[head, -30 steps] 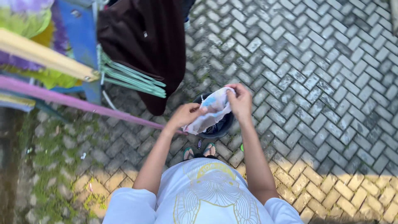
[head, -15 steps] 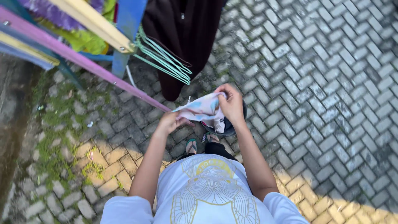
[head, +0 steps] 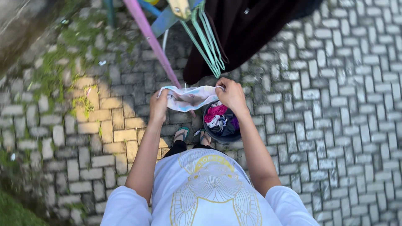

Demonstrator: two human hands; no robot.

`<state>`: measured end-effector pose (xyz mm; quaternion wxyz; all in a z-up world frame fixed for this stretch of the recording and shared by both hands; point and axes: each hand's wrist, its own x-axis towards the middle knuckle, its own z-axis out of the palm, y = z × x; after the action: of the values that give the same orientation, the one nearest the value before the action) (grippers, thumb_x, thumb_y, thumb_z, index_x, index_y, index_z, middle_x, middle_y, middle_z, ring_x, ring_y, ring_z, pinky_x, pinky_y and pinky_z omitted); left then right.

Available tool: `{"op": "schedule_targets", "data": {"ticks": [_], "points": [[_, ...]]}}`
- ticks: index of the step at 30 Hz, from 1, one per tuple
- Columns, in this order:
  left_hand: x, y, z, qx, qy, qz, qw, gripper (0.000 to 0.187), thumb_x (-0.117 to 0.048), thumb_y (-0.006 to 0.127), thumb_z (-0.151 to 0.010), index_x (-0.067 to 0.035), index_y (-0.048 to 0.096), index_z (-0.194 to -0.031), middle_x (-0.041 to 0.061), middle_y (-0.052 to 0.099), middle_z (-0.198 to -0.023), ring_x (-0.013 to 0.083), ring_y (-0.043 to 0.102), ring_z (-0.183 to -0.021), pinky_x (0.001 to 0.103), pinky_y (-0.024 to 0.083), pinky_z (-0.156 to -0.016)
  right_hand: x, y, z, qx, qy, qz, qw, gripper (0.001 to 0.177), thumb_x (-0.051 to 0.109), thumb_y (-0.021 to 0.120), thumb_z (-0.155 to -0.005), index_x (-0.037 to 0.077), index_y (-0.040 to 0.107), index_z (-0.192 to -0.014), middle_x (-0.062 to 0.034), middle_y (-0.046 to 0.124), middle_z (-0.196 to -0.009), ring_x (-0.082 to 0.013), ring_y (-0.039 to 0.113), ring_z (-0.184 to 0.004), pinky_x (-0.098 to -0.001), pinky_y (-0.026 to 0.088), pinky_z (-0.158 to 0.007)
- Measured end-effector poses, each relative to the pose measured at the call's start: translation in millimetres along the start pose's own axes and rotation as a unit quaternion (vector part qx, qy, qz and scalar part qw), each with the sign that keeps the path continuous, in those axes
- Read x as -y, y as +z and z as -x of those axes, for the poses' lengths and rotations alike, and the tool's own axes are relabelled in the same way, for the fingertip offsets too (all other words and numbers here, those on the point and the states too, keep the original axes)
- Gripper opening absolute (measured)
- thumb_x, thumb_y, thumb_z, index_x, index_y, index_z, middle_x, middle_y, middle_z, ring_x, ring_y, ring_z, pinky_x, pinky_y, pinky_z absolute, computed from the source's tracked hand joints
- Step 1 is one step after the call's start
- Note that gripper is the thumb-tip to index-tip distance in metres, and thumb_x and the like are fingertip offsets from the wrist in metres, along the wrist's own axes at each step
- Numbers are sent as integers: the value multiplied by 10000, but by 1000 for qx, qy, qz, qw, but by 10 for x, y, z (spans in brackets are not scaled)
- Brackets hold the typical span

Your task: Hanging wet laundry on a drying rack using plastic hangers

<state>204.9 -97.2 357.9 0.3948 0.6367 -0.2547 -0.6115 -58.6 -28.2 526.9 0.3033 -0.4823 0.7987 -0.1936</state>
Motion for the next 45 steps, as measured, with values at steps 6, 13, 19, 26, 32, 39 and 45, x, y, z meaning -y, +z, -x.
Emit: {"op": "schedule_targets", "data": {"ticks": [6,13,19,26,32,39,45], "points": [[-385,25,390,-69,70,94,991,163,-130,699,-859,-76,692,-1014,85,701,-780,139,677,-633,273,587,-551,27,-31,-391,107,-50,114,986,138,278,624,-819,231,747,-860,-75,753,-858,-399,714,-936,-514,553,-824],[-808,162,966,-126,70,29,989,67,-185,631,-817,-124,645,-842,39,641,-703,122,568,-581,297,461,-497,572,-158,-884,-155,-343,-57,925,104,56,712,-902,39,618,-941,-159,593,-809,-368,602,-757,-479,468,-701],[-970,127,1199,-121,24,-13,992,271,-255,500,-856,-103,545,-1075,17,539,-855,138,461,-695,324,353,-616,693,299,-1702,-238,-323,84,912,218,111,734,-917,87,550,-1031,-104,602,-976,-342,617,-888,-468,502,-608],[-1054,-209,1209,-136,35,16,990,490,-239,514,-837,-62,602,-1285,12,582,-880,117,469,-668,290,365,-596,832,259,-1527,-237,-243,-4,941,123,135,555,-846,114,493,-951,-199,627,-902,-515,618,-782,-627,439,-679],[-1036,-379,1230,-124,76,68,987,74,-158,563,-845,-138,596,-907,-18,552,-740,104,472,-626,281,372,-561,1112,-73,-1168,-273,-185,-38,943,282,496,511,-966,245,595,-1062,-107,738,-701,-407,714,-679,-546,520,-630],[-1004,-395,1230,-128,83,79,985,88,-182,559,-908,-114,585,-957,27,566,-805,137,502,-673,305,398,-591,674,53,-1068,-249,-206,-146,935,342,329,452,-1024,121,698,-910,2,734,-641,-166,758,-624,-350,538,-703],[-826,-342,1139,-170,162,72,969,238,-257,640,-914,-55,635,-1039,95,619,-908,191,571,-842,349,491,-746,358,641,-483,-315,-136,-204,917,254,325,558,-1022,152,603,-842,-147,692,-783,-380,675,-780,-468,504,-773]]}}
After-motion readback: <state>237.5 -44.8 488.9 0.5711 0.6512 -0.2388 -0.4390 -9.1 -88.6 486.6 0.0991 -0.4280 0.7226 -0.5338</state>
